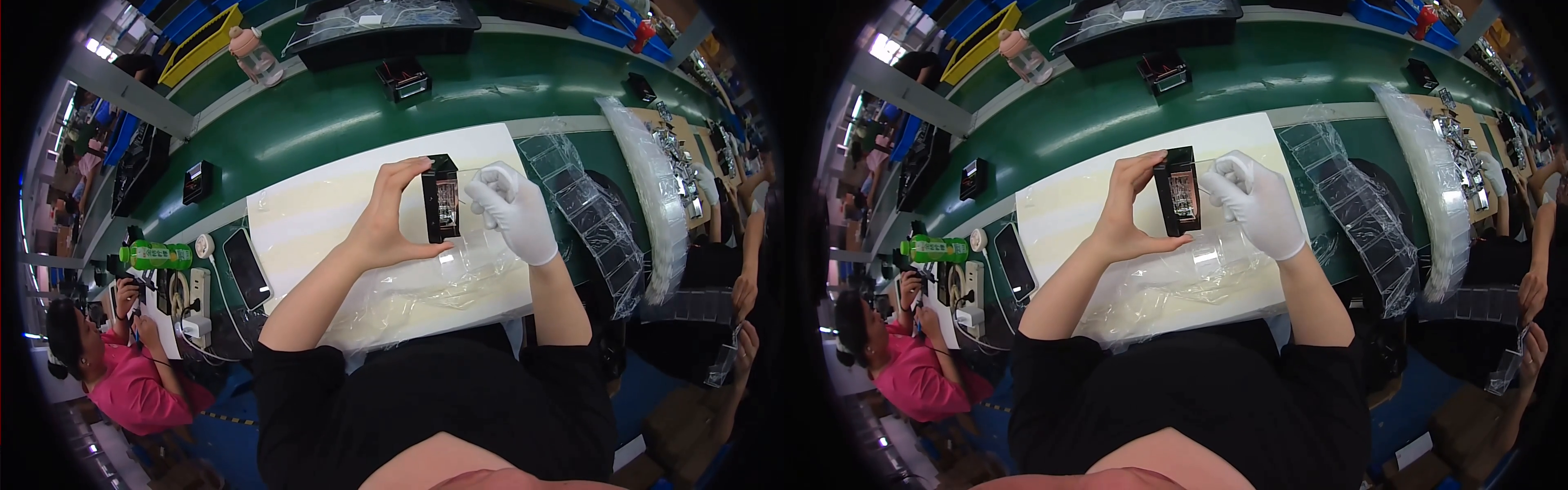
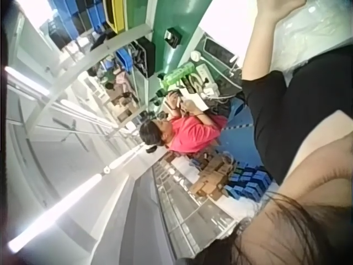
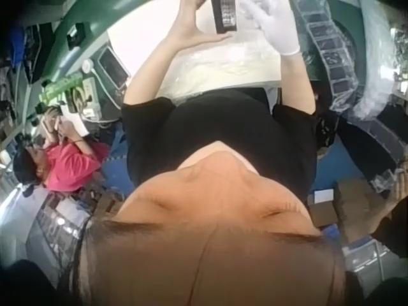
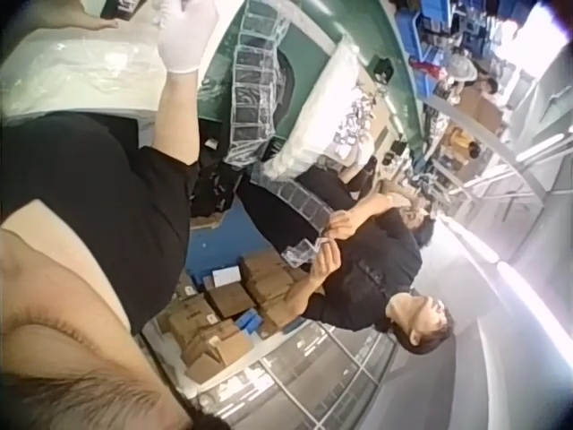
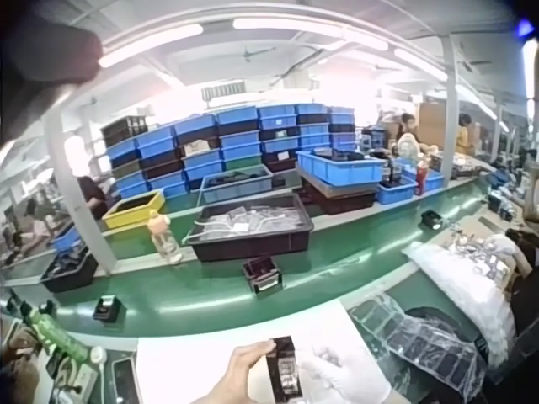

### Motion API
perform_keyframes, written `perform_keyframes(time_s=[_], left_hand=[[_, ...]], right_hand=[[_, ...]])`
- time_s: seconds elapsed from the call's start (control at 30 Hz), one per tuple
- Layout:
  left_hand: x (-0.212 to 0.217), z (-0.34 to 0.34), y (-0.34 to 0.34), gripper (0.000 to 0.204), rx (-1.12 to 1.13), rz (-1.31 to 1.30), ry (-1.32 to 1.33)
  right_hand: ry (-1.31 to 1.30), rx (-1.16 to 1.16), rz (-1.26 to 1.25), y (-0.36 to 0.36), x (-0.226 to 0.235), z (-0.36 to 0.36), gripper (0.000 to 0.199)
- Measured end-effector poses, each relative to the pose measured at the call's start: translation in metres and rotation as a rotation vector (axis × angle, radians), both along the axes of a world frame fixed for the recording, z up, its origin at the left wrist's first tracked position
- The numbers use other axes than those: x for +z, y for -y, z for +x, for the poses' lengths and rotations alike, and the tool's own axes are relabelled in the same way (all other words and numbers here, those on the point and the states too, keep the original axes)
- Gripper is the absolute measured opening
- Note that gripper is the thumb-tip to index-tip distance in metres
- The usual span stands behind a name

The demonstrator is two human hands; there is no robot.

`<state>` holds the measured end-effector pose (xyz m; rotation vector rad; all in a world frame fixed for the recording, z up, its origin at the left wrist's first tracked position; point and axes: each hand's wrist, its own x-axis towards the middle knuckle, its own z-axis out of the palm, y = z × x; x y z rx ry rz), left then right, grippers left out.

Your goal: Packaging black electronic components into clear plastic protective sleeves.

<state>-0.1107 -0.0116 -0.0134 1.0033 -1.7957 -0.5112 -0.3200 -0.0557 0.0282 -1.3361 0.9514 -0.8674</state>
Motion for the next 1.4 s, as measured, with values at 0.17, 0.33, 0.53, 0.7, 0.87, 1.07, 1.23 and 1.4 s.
perform_keyframes(time_s=[0.17,0.33,0.53,0.7,0.87,1.07,1.23,1.4], left_hand=[[0.003,-0.013,0.001,0.092,0.090,-0.107,0.154],[0.004,-0.009,0.003,0.080,0.279,-0.248,0.400],[0.012,0.007,-0.005,0.055,0.270,0.453,0.417],[0.003,0.015,-0.011,0.044,-0.109,1.133,0.626],[-0.028,0.014,-0.017,0.039,-0.226,1.218,0.216],[-0.038,0.008,-0.024,0.034,-0.068,1.397,-0.634],[-0.036,0.002,-0.028,0.034,0.015,1.348,-0.712],[-0.027,0.005,-0.027,0.030,0.018,1.352,-0.684]], right_hand=[[-0.203,-0.047,-0.230,-0.010,-0.009,0.020,0.016],[-0.687,-0.089,-0.668,-0.007,-0.014,0.036,0.036],[-0.825,-0.196,-0.766,0.104,-0.037,0.036,0.042],[-0.646,0.177,-0.624,0.055,-0.008,0.034,0.034],[-0.663,0.651,-0.384,-0.010,-0.034,-0.008,0.029],[-0.682,0.597,-0.649,-0.041,-0.080,-0.030,0.026],[-0.701,0.613,-0.792,-0.045,-0.098,-0.039,0.027],[-0.663,0.542,-0.675,-0.045,-0.090,-0.037,0.035]])
